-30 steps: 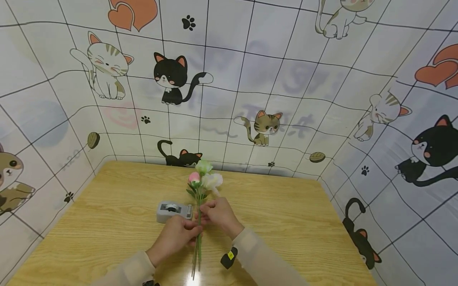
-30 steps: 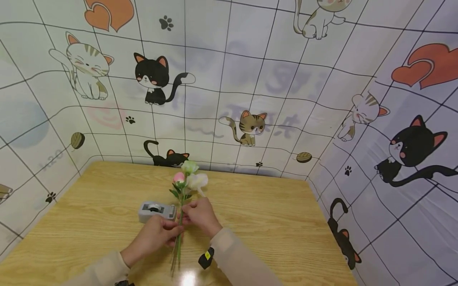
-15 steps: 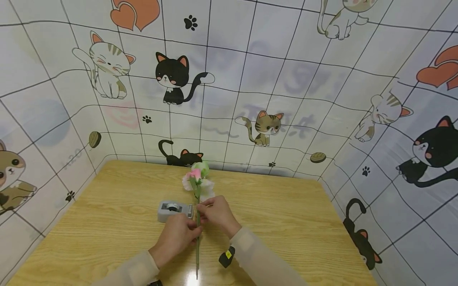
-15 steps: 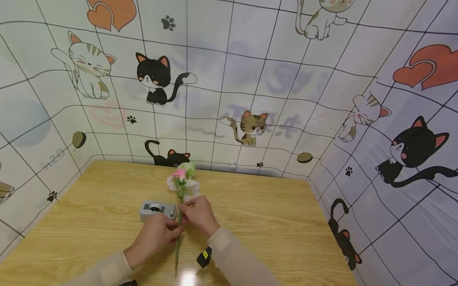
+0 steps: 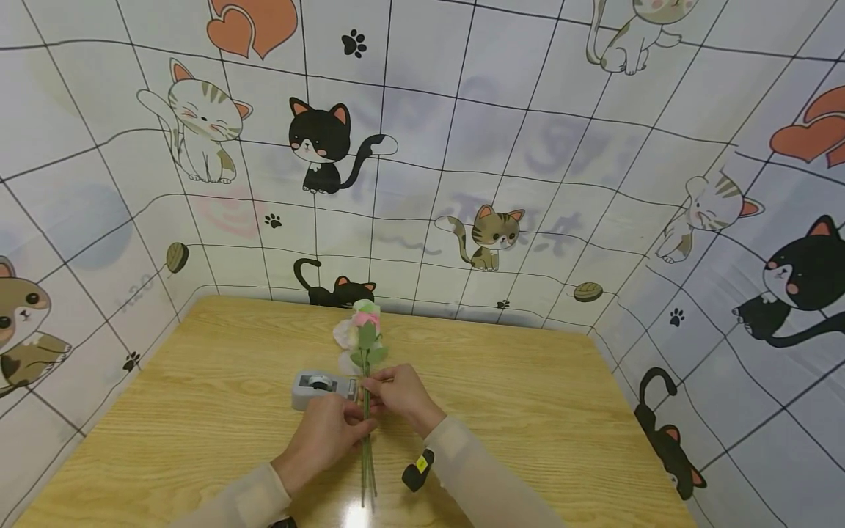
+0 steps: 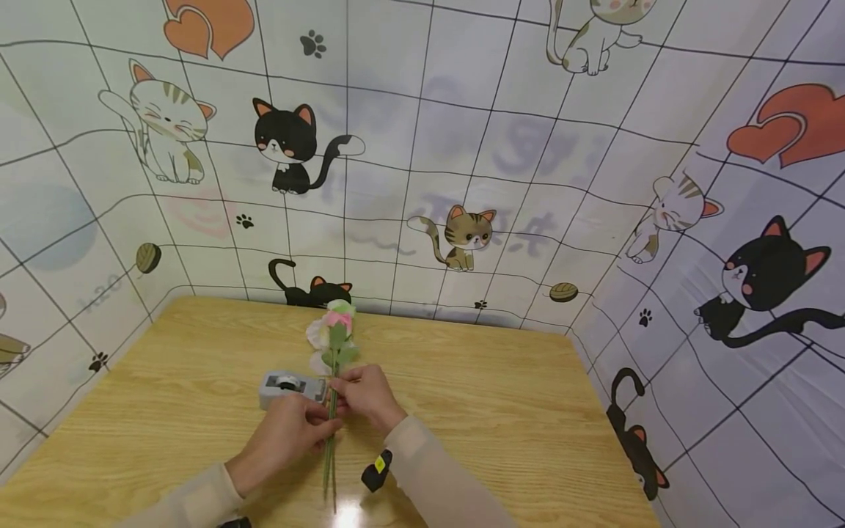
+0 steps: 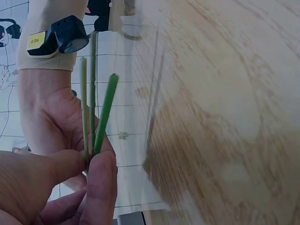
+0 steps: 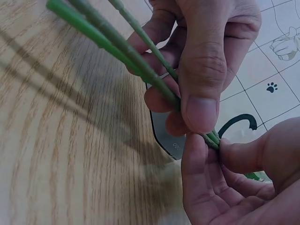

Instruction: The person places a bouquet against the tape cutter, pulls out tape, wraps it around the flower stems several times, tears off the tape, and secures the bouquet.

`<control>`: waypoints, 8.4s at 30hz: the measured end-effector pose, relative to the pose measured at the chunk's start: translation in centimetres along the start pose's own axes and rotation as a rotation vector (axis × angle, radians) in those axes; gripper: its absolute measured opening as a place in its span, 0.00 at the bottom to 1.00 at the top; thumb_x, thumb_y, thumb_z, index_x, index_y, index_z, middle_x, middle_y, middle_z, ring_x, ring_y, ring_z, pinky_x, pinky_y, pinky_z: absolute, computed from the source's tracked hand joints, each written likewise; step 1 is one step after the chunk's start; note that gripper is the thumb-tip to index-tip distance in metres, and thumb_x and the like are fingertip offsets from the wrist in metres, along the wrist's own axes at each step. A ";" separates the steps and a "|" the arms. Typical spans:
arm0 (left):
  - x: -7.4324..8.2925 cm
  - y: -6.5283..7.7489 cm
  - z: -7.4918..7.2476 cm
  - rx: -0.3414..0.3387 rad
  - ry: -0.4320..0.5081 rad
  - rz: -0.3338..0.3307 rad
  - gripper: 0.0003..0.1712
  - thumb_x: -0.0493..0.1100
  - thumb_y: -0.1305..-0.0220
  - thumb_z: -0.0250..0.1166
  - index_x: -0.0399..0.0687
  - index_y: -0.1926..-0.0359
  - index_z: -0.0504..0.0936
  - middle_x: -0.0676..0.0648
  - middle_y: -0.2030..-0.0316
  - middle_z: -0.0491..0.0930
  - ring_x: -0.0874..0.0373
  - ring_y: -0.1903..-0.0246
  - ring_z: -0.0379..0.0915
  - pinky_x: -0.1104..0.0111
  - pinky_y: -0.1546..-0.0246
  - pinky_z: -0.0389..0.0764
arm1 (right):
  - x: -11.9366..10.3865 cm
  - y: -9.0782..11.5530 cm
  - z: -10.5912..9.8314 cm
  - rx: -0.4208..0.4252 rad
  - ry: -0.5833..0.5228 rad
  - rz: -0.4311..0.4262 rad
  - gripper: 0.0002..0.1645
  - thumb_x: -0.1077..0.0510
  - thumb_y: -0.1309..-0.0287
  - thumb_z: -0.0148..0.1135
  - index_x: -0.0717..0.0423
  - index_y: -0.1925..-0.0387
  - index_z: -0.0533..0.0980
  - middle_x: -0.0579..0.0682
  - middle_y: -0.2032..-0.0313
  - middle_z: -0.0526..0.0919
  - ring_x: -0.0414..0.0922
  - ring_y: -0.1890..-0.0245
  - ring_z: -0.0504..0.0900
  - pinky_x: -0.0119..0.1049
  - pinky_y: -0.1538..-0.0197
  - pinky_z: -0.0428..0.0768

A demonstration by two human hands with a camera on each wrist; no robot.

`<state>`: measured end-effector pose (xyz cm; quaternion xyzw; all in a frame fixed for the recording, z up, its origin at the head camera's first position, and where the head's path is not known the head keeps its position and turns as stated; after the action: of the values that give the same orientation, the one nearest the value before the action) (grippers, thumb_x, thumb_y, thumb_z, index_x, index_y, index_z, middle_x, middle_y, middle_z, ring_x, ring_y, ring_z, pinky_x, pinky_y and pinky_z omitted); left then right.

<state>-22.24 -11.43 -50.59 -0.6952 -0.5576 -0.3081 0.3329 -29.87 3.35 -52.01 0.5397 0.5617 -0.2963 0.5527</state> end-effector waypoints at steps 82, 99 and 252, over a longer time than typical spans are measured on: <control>-1.9 -0.1 1.3 -0.248 0.417 -0.187 0.15 0.42 0.15 0.73 0.30 0.52 0.94 0.37 0.60 0.97 0.61 0.65 0.91 0.67 0.65 0.95 | 1.1 0.0 -0.7 -0.113 -0.270 0.074 0.14 0.64 0.16 0.67 0.68 0.42 0.91 0.61 0.47 0.98 0.49 0.49 0.99 0.41 0.43 0.97; -1.0 0.1 1.0 -0.198 0.244 -0.130 0.16 0.39 0.16 0.72 0.40 0.66 0.95 0.46 0.72 0.94 0.63 0.75 0.79 0.77 0.76 0.77 | 0.3 0.8 -1.2 -0.059 -0.060 -0.018 0.17 0.60 0.14 0.67 0.73 0.43 0.90 0.65 0.53 0.97 0.48 0.59 0.99 0.41 0.50 0.98; 3.0 -1.4 1.2 -0.041 0.281 -0.099 0.11 0.45 0.28 0.85 0.42 0.54 1.00 0.41 0.64 0.98 0.58 0.73 0.92 0.50 0.66 0.97 | -2.1 2.8 -5.8 -0.076 -0.317 -0.207 0.18 0.65 0.14 0.65 0.78 0.37 0.85 0.65 0.41 0.94 0.43 0.51 0.98 0.40 0.39 0.96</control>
<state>-23.00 -8.57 -48.75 -0.6235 -0.5329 -0.4295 0.3778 -29.46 8.87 -48.06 0.4044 0.5310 -0.4115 0.6206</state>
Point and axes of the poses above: each hand's wrist, its own y-axis away from the middle knuckle, its own z-axis out of the palm, x = y × z, the point moved 5 cm from there along -y, towards the middle knuckle
